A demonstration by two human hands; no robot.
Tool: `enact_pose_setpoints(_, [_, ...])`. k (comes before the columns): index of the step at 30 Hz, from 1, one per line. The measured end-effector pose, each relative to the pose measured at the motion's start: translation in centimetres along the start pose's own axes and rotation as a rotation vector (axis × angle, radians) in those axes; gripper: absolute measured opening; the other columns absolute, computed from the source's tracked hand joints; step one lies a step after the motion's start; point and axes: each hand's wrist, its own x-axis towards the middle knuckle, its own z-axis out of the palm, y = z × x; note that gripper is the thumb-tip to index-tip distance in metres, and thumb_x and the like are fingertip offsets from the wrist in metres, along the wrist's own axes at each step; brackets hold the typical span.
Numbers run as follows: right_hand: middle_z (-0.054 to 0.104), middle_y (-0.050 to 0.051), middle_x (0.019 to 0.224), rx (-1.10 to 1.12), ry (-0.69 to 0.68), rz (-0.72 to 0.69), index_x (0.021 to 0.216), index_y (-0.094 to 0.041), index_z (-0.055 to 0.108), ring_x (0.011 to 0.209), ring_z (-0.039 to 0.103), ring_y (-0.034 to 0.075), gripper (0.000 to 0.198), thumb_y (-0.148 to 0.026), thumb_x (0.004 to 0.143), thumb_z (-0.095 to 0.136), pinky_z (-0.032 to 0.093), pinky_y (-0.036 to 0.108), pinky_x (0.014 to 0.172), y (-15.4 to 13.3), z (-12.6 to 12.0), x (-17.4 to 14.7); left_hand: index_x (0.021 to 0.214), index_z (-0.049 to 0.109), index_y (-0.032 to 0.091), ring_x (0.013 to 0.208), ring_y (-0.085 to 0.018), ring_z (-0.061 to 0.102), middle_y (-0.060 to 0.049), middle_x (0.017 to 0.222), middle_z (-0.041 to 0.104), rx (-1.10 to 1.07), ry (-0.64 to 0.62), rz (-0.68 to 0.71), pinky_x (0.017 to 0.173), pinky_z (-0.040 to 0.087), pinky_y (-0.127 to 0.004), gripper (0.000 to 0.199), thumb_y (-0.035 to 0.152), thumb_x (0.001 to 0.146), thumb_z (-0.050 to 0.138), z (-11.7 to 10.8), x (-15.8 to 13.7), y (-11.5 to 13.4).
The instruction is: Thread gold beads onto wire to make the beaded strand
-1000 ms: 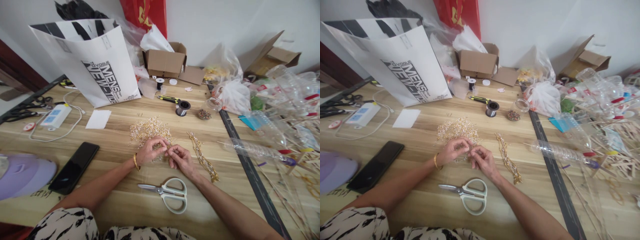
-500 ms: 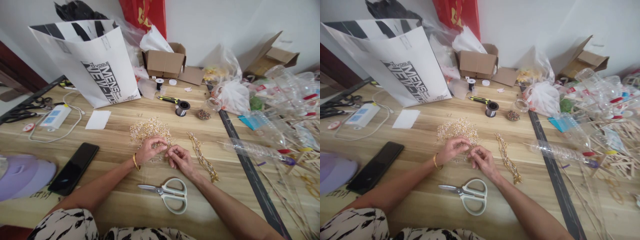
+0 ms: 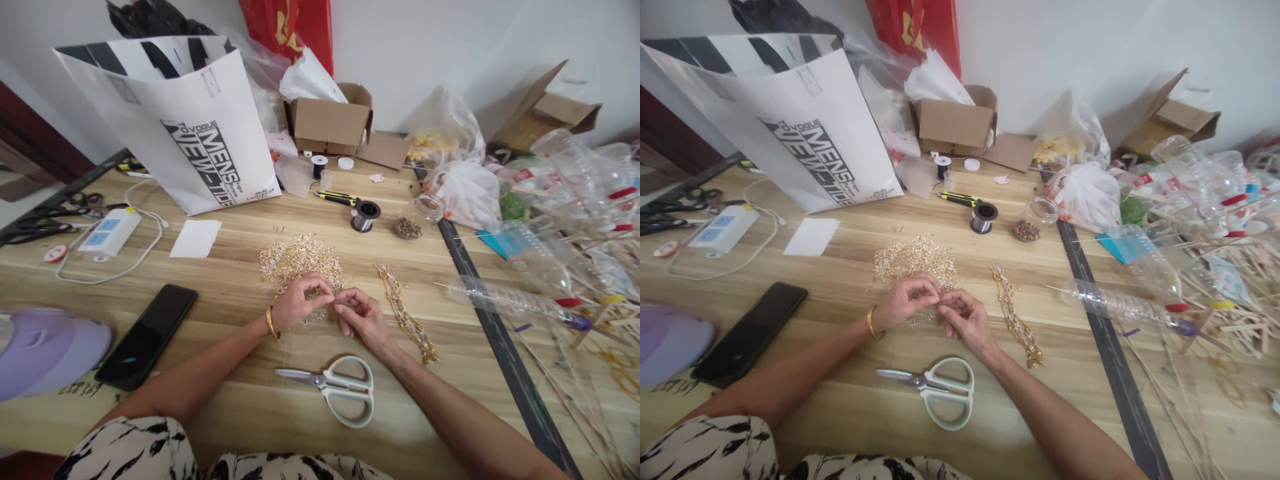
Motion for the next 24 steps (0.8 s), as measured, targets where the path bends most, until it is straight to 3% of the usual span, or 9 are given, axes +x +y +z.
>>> enact_pose_setpoints(8, [0.043,-0.007,0.047,-0.112,0.092,-0.066,0.077,-0.016,0.06,0.039,0.035,0.006,0.02,-0.036,0.078,0.065,0.026,0.019,0.038,0.29,-0.11,0.04,0.071,0.064,0.014,0.085,-0.018,0.058,-0.007,0.083,0.064,0.061,-0.016,0.038,0.085,0.042,-0.035,0.015,0.026,0.08,0.062,0.25,-0.07,0.09])
enact_pose_setpoints(18, [0.048,-0.001,0.063,-0.275,0.082,-0.151,0.079,-0.017,0.059,0.051,0.04,0.009,0.019,-0.034,0.084,0.057,0.032,0.022,0.045,0.42,-0.17,-0.01,0.071,0.061,0.015,0.084,-0.019,0.056,-0.007,0.081,0.063,0.133,-0.025,0.064,0.084,0.042,-0.036,0.018,0.029,0.082,0.058,0.36,0.02,0.47])
enact_pose_setpoints(24, [0.046,-0.001,0.061,-0.25,0.074,-0.132,0.079,-0.017,0.056,0.053,0.039,0.01,0.02,-0.036,0.086,0.055,0.032,0.021,0.046,0.55,-0.41,0.12,0.074,0.06,0.016,0.084,-0.018,0.057,-0.006,0.083,0.064,0.098,-0.025,-0.013,0.085,0.043,-0.035,0.019,0.03,0.085,0.054,-0.35,0.46,0.37])
